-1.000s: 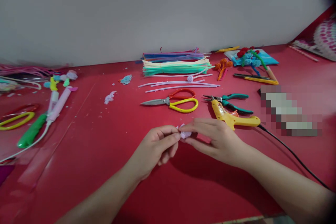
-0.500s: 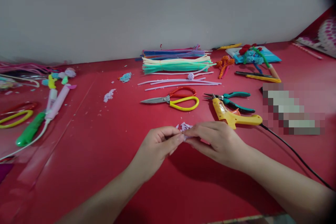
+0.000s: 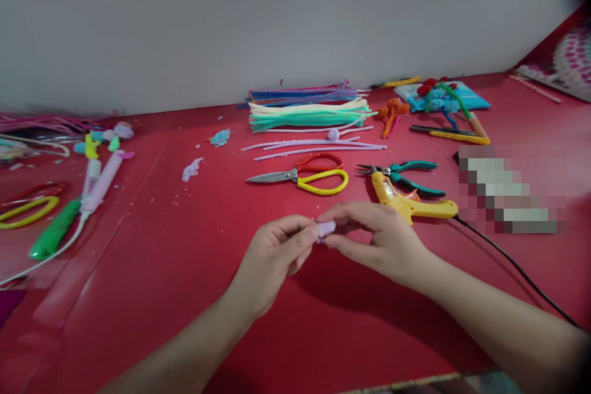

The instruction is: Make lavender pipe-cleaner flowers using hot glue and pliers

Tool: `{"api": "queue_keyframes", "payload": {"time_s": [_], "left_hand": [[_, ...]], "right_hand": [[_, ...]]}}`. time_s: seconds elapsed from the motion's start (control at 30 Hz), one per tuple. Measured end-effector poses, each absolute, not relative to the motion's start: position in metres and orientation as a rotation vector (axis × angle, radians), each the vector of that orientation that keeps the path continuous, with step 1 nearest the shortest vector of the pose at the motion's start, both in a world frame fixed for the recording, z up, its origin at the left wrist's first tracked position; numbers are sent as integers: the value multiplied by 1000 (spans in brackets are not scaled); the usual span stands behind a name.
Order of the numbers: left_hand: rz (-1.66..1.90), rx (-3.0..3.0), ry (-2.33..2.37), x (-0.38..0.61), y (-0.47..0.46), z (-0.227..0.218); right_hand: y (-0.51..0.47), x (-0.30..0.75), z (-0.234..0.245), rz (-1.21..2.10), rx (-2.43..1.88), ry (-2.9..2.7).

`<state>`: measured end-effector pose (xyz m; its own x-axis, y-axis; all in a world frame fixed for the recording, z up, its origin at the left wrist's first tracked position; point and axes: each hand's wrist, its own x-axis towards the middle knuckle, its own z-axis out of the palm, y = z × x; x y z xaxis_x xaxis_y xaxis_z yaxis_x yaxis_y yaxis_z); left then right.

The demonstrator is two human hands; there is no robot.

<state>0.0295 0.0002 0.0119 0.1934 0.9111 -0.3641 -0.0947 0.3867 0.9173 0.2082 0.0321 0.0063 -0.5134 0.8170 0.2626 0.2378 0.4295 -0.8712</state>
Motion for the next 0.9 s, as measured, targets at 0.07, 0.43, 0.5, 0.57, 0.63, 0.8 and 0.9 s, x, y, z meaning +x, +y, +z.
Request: {"api": "queue_keyframes", "payload": {"time_s": [0.07, 0.43, 0.5, 0.57, 0.63, 0.8, 0.9], "left_hand": [[862, 909, 1141, 29, 0, 12], [824, 1137, 1270, 29, -1, 13], [846, 1180, 1275, 30, -2, 12], [874, 1254, 1274, 32, -3, 12], [877, 1306, 1293, 33, -5, 11], [768, 1130, 1313, 32, -3, 12], [740, 1017, 1248, 29, 2, 12]], "right_hand": [[33, 208, 6, 1098, -896, -1965], [34, 207, 3, 1134, -910, -1957], [34, 207, 1, 1143, -933, -1950], [33, 206, -1, 1163, -950, -1939], [33, 206, -3, 1190, -948, -1929], [34, 203, -5, 1084, -946, -2008], [38, 205, -1, 903, -863, -2153]]}}
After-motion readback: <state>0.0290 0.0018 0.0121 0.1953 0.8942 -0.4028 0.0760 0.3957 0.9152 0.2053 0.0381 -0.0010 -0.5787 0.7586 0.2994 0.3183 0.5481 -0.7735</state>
